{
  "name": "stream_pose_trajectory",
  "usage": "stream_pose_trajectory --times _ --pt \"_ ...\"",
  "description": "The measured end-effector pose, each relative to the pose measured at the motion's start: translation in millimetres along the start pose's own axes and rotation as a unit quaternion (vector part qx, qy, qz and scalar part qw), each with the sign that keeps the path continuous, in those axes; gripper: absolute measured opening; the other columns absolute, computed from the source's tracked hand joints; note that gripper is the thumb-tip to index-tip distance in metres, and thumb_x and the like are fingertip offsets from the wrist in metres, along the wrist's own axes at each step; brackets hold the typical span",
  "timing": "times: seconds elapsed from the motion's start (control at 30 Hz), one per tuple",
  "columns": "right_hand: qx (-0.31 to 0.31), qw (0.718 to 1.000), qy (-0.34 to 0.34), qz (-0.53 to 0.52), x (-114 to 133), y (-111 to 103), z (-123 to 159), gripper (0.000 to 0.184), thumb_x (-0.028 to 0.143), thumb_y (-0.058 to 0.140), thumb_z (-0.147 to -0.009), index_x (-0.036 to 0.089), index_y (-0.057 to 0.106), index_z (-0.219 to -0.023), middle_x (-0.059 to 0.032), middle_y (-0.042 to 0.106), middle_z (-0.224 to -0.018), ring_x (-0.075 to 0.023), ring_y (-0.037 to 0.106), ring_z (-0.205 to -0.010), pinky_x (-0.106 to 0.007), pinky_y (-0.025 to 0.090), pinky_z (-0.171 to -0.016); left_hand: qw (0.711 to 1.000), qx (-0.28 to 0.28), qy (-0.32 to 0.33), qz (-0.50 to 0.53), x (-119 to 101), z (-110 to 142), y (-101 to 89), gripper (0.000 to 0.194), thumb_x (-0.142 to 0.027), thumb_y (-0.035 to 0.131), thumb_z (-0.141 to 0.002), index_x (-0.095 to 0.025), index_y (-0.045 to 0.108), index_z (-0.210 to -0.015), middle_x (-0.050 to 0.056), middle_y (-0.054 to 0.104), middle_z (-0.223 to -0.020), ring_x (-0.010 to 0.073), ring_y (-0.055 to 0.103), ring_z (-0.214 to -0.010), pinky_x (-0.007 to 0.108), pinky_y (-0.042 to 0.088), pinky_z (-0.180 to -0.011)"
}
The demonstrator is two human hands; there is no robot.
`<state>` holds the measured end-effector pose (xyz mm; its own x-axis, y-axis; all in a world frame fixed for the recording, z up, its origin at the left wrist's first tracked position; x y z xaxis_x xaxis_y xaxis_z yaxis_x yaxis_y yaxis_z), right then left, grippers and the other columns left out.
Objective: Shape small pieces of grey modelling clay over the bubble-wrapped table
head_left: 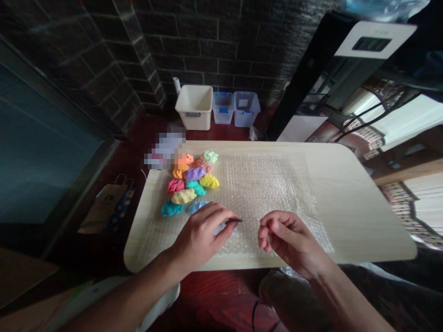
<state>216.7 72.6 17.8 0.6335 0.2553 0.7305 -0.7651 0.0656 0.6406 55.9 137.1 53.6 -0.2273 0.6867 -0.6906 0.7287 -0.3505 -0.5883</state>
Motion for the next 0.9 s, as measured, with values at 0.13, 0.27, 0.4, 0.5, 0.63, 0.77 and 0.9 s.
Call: stream_pose_trajectory --times 0.13,0.27,0.4,0.5,0.63,0.77,0.9 --pt "0.002 0.999 -0.015 -0.029 0.1 -3.0 -0.9 0.014 0.033 0.088 -0.084 0.021 0.082 -0.083 -0.0004 0.076 -0.069 -0.0085 0.068 -0.058 -0.015 0.052 -0.053 1.000 0.002 -0.009 0.012 3.5 0.5 1.4 0.010 -0.009 0.064 -0.096 -0.018 0.069 -0.101 0.003 0.071 -0.092 0.0166 0.067 -0.089 0.029 0.051 -0.081" --pt "0.011 0.999 -0.031 -0.022 0.9 -0.4 -3.5 0.019 0.029 0.095 -0.075 0.023 0.077 -0.076 0.0032 0.068 -0.062 -0.0080 0.060 -0.055 -0.017 0.045 -0.052 0.999 -0.001 -0.020 0.033 4.5 0.4 1.6 0.006 -0.012 0.067 -0.096 -0.018 0.069 -0.098 0.002 0.072 -0.090 0.0162 0.068 -0.088 0.028 0.051 -0.079" --pt "-0.057 0.994 -0.048 0.082 1.7 -9.6 -3.6 0.010 0.028 0.089 -0.082 0.023 0.080 -0.083 -0.0002 0.073 -0.072 -0.0092 0.063 -0.063 -0.019 0.049 -0.060 0.998 -0.005 -0.036 0.057 2.3 0.3 -0.5 0.006 -0.012 0.069 -0.093 -0.018 0.069 -0.096 0.002 0.073 -0.090 0.0158 0.068 -0.087 0.028 0.051 -0.079" --pt "-0.107 0.974 -0.072 0.183 3.9 -17.5 -1.5 0.008 0.028 0.083 -0.088 0.024 0.084 -0.095 -0.0030 0.076 -0.077 -0.0110 0.065 -0.067 -0.021 0.052 -0.064 0.997 0.000 -0.038 0.067 -0.3 0.7 -0.8 0.007 -0.011 0.067 -0.092 -0.017 0.068 -0.095 0.002 0.073 -0.090 0.0160 0.068 -0.087 0.028 0.051 -0.079" --pt "-0.101 0.944 -0.113 0.294 8.1 -10.7 1.1 0.012 0.024 0.081 -0.089 0.027 0.085 -0.099 -0.0027 0.075 -0.079 -0.0130 0.066 -0.070 -0.024 0.053 -0.063 0.997 0.009 -0.038 0.070 -1.2 1.6 1.8 0.006 -0.011 0.065 -0.092 -0.016 0.067 -0.094 0.002 0.071 -0.088 0.0167 0.067 -0.086 0.029 0.050 -0.077" --pt "-0.079 0.921 -0.140 0.354 10.5 2.2 3.5 0.016 0.020 0.080 -0.088 0.029 0.085 -0.100 -0.0021 0.074 -0.080 -0.0142 0.067 -0.072 -0.026 0.055 -0.063 0.996 0.018 -0.039 0.080 -1.3 3.1 5.4 0.006 -0.011 0.064 -0.091 -0.016 0.066 -0.093 0.002 0.069 -0.087 0.0167 0.065 -0.084 0.029 0.050 -0.076" --pt "-0.057 0.905 -0.158 0.390 9.0 8.5 5.0 0.018 0.019 0.078 -0.090 0.029 0.083 -0.104 -0.0031 0.077 -0.086 -0.0156 0.071 -0.077 -0.028 0.057 -0.067 0.996 0.031 -0.036 0.080 -2.1 4.1 8.2 0.005 -0.013 0.064 -0.091 -0.017 0.066 -0.093 0.003 0.069 -0.086 0.0175 0.066 -0.084 0.030 0.050 -0.076"
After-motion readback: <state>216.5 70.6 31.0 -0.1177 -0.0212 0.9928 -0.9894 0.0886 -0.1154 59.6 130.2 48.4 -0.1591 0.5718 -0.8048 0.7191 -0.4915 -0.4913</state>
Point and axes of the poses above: each hand's wrist, its own z-axis away from the middle knuckle, its own y-axis out of the palm, x = y × z, the point moved 7 cm from there along -z, towards the middle knuckle
